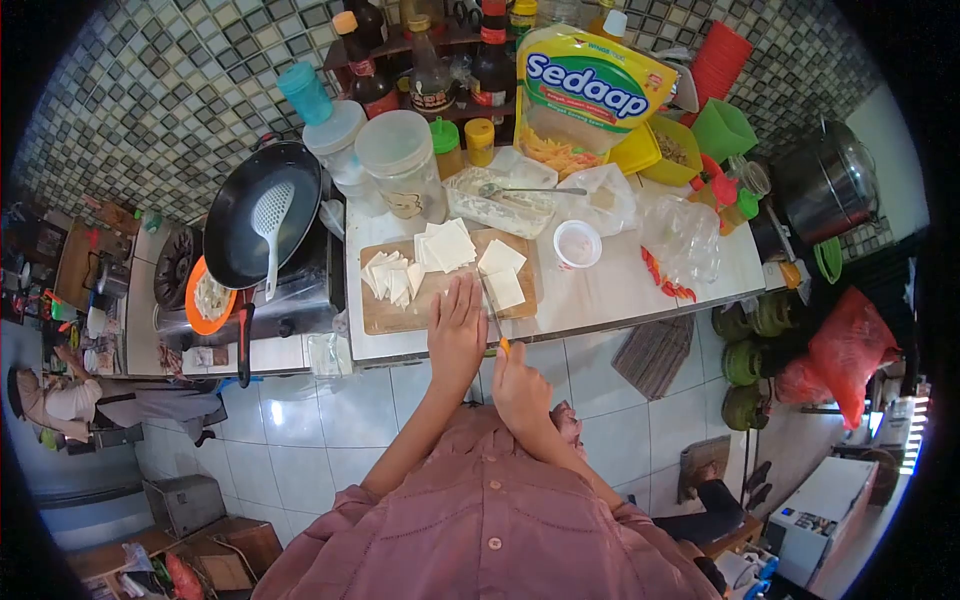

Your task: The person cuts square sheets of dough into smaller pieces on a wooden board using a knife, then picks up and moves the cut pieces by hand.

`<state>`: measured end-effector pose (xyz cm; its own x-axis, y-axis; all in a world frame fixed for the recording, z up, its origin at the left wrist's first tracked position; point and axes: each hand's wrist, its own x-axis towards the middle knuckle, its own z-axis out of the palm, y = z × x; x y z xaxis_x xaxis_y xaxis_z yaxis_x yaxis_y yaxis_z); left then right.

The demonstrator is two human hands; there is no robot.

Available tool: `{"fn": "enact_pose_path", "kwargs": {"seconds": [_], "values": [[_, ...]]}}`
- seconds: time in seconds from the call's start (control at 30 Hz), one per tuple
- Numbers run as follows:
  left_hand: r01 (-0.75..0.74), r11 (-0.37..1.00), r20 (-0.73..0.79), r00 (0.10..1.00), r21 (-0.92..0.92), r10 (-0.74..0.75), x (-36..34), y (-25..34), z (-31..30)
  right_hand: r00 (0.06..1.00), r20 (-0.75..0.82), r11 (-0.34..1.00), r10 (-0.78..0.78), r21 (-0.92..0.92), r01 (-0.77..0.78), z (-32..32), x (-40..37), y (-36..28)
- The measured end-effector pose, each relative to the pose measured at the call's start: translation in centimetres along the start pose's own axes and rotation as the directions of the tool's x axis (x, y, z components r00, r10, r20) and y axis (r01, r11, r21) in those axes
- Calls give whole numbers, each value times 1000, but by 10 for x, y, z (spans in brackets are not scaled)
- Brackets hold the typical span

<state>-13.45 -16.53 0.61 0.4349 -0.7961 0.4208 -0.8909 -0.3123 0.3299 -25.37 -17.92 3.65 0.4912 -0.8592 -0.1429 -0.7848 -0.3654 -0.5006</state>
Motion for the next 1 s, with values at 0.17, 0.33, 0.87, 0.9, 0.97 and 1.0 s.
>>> {"fn": "enact_pose_path", "kwargs": {"seconds": [0.17,0.33,0.87,0.9,0.97,1.0], "values": [[4,1000,14,1000,3,-4,-1,0,0,1000,-11,1000,4,12,-4,-1,15,-8],[2,1000,27,1000,18,-2,-1,-1,2,999,-29,1000,-16,-9,16,1,17,-6],[-142,985,138,978,-97,154,1,-22,-25,992,-121,895,43,445,15,-26,-23,37],[-159,977,119,977,-143,176,-1,-27,-24,987,-134,864,85,503,-6,-29,-20,39],[-190,961,63,976,-203,206,2,-31,-28,969,-222,798,107,600,49,-28,-11,44],[-190,961,58,977,-199,205,3,-35,-31,969,-225,797,102,601,56,-27,-9,46]]}}
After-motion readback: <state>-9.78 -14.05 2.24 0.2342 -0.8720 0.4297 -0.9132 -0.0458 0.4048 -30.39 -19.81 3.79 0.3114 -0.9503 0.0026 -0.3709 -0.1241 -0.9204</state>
